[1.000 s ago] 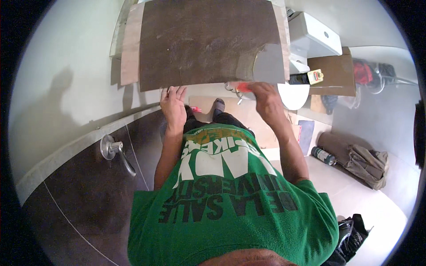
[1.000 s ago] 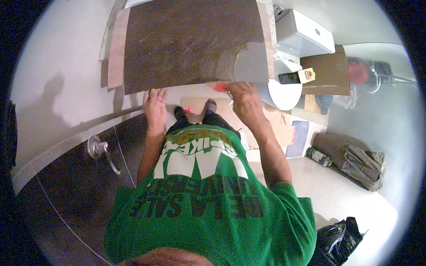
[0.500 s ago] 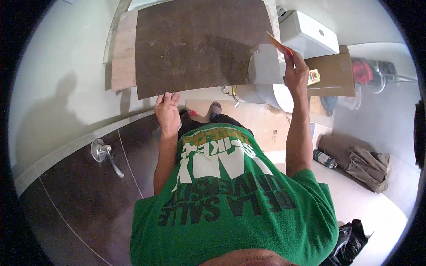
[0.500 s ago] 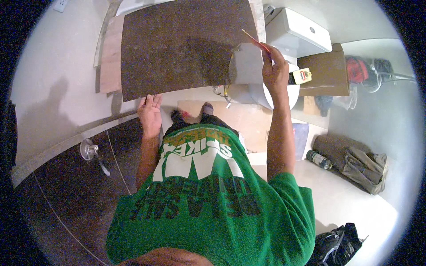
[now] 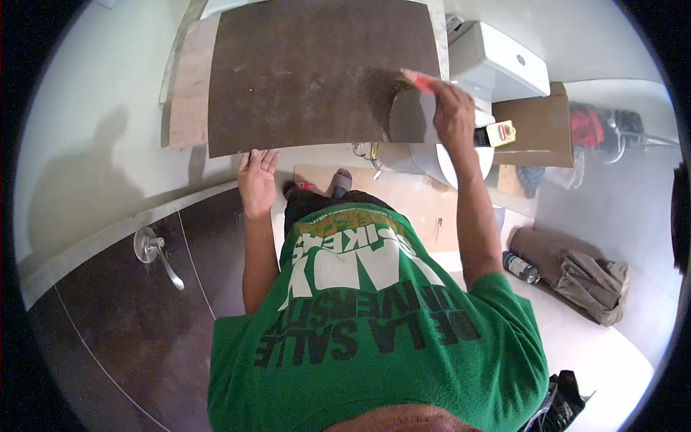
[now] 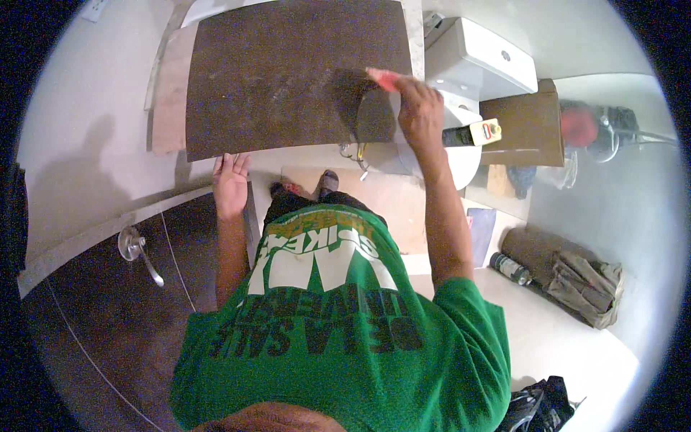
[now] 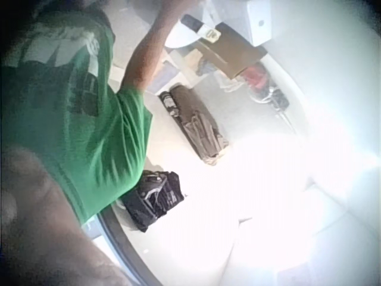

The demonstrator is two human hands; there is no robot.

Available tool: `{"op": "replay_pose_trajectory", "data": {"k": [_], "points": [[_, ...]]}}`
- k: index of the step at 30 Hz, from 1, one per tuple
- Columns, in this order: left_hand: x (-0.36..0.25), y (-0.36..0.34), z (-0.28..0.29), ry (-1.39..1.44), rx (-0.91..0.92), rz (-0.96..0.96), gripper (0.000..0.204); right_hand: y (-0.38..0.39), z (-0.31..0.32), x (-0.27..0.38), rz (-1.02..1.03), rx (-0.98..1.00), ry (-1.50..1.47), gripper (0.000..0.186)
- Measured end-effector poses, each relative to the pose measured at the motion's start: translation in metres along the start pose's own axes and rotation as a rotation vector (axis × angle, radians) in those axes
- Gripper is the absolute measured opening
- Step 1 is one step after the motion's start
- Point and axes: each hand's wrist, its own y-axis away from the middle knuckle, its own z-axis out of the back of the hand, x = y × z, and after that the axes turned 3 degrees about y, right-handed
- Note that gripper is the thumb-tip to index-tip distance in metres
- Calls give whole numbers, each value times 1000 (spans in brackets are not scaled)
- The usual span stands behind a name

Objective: The person applies adhesive to a tile using a trowel and places it on the floor. They handle tiles and adhesive, spreading the adhesive evenly before positioning the tile.

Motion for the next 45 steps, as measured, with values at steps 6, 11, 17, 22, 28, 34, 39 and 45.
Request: {"op": "replay_pose_trajectory", "data": {"k": [6, 11, 17, 22, 28, 34, 39, 45], "points": [[-7, -7, -5, -30, 4, 49, 8, -23, -18, -21, -12, 239, 9, 21], [-4, -4, 1, -11, 7, 22, 9, 2, -14, 14, 111, 300, -30, 20], [-2, -3, -2, 0, 6, 24, 12, 57, 26, 79, 77, 457, -81, 21], [-2, -1, 0, -33, -5, 11, 23, 74, 60, 94, -53, 351, -123, 21], [-4, 8, -3, -68, -45, 81, 45, 38, 71, 37, -242, 136, -218, 24], [35, 32, -20, -100, -5, 132, 57, -14, 36, -27, 52, 113, -145, 25], [94, 52, -63, -36, -17, 94, 64, 3, -8, -90, 278, 195, -168, 29], [140, 58, -111, -5, -168, -81, 68, 33, 16, -130, 350, 212, -227, 32]]}}
